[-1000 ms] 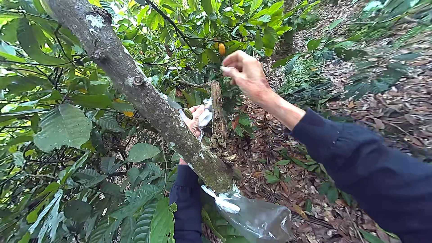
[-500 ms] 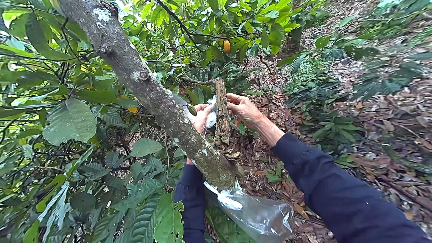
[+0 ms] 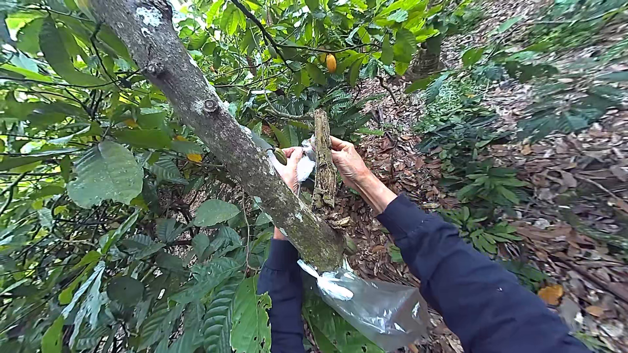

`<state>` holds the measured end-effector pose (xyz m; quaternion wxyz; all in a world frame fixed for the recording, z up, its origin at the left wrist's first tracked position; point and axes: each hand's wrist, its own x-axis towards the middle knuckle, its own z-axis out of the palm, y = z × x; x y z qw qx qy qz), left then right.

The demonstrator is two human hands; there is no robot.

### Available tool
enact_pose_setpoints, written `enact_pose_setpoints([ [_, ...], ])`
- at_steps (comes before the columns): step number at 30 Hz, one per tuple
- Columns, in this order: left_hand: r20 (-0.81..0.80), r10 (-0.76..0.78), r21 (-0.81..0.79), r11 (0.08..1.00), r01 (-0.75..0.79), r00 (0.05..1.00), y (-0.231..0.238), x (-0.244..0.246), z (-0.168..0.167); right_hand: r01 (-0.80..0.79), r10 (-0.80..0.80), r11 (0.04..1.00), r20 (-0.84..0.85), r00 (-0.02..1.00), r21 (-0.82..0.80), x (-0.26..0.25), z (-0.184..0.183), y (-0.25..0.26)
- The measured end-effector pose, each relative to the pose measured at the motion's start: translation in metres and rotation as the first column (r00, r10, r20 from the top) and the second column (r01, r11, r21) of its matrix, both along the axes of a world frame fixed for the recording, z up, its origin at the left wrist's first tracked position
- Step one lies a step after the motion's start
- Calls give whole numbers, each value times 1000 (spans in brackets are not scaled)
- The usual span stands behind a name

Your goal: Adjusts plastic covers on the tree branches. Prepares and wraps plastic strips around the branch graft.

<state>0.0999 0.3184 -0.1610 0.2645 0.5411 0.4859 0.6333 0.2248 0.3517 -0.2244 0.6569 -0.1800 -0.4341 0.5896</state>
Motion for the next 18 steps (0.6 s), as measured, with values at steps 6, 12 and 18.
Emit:
enact_pose_setpoints([
  [6, -146, -20, -96, 995, 6, 989, 1, -9, -2, -8, 7, 1000, 24, 1000, 29, 2, -3, 3],
  [12, -133, -56, -114, 993, 41, 990, 4, -10, -4, -167, 163, 983, 61, 985, 78, 17, -12, 15],
  [18, 1, -22, -38, 999, 22, 1000, -10, 0, -4, 289, -309, 951, 315, 897, 108, 59, 13, 7],
])
